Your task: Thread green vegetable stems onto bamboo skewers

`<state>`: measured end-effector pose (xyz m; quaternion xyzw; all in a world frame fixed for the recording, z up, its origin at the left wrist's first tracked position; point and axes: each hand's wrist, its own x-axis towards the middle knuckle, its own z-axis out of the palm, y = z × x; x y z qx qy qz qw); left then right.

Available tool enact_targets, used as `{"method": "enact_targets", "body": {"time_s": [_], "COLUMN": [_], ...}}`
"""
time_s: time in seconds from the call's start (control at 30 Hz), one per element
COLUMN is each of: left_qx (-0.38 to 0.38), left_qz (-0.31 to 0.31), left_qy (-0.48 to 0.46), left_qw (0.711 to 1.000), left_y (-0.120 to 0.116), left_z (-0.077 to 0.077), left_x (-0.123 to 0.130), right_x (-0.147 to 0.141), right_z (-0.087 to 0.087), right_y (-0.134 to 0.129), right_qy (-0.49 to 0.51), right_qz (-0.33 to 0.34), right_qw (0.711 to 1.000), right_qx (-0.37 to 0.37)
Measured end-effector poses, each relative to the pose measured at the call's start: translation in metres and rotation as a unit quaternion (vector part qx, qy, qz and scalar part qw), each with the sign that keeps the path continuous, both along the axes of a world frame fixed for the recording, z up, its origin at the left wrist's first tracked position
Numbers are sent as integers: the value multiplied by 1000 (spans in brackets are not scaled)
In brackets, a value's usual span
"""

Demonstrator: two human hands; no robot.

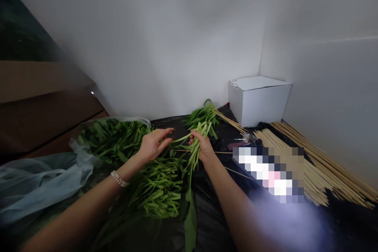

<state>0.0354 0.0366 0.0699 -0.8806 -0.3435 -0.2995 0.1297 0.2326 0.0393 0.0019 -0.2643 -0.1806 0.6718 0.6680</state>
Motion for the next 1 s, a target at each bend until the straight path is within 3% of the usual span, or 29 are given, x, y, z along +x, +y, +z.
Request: {"method": "enact_targets", "body": {"time_s": [0.13, 0.23, 0.37, 0.53, 0.6, 0.7, 0.8, 1.0], "left_qx": [-87, -103, -66, 51, 89, 117, 110, 51], "left_qz": [102, 124, 142, 159, 142, 89, 71, 121], "left_qy": [-178, -208, -217, -262, -214, -60, 59, 105], "left_qw": [975, 965, 964, 950, 962, 987, 990, 986], "left_y": [-1, -2, -6, -20, -25, -29, -27, -18], "left_z": [7, 5, -5, -9, -10, -11, -13, -19], "left_x": [-31, -49, -64, -70, -70, -67, -62, -60], "right_x": [2, 3, 4, 4, 4, 3, 3, 3], "right_z": [-1, -3, -4, -5, -4, -3, -1, -3], "right_y": [-2, -2, -2, -2, -3, -5, -6, -6], "right_qy": [-8, -13, -21, -19, -25, -36, -39, -72], "right_qz": [15, 26, 33, 37, 39, 45, 38, 29], "right_qw": [999, 998, 996, 997, 997, 997, 997, 994], "right_qx": [39, 57, 76, 71, 66, 58, 61, 82]}}
